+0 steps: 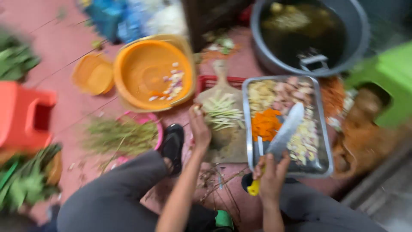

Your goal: Chopping lemongrass and other vegetables on a wooden cutting board.

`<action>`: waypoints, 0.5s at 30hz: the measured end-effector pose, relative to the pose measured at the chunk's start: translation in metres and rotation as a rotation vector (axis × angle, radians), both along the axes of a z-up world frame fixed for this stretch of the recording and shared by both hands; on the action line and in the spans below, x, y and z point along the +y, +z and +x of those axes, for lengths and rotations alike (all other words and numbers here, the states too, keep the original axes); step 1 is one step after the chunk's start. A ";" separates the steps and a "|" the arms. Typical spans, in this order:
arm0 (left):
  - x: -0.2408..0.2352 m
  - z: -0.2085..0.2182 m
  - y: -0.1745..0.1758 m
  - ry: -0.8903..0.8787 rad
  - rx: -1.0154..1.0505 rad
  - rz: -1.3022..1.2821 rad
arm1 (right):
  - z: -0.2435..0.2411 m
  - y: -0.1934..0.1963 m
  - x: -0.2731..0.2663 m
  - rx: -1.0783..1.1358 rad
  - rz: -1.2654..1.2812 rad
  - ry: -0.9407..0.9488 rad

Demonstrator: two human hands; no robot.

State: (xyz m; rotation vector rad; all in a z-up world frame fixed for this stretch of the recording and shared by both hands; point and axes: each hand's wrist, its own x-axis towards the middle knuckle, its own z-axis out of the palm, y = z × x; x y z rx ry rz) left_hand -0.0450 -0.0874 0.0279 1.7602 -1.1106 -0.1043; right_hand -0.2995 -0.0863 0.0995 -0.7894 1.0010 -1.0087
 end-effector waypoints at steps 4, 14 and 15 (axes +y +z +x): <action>0.114 0.018 0.044 0.360 0.942 -0.554 | -0.012 -0.034 0.001 0.034 -0.082 0.057; 0.427 0.136 0.132 0.247 0.778 -1.466 | -0.010 0.007 0.011 0.111 -0.243 0.185; 0.467 0.138 0.129 0.261 0.776 -1.474 | -0.016 -0.003 0.007 0.118 -0.246 0.198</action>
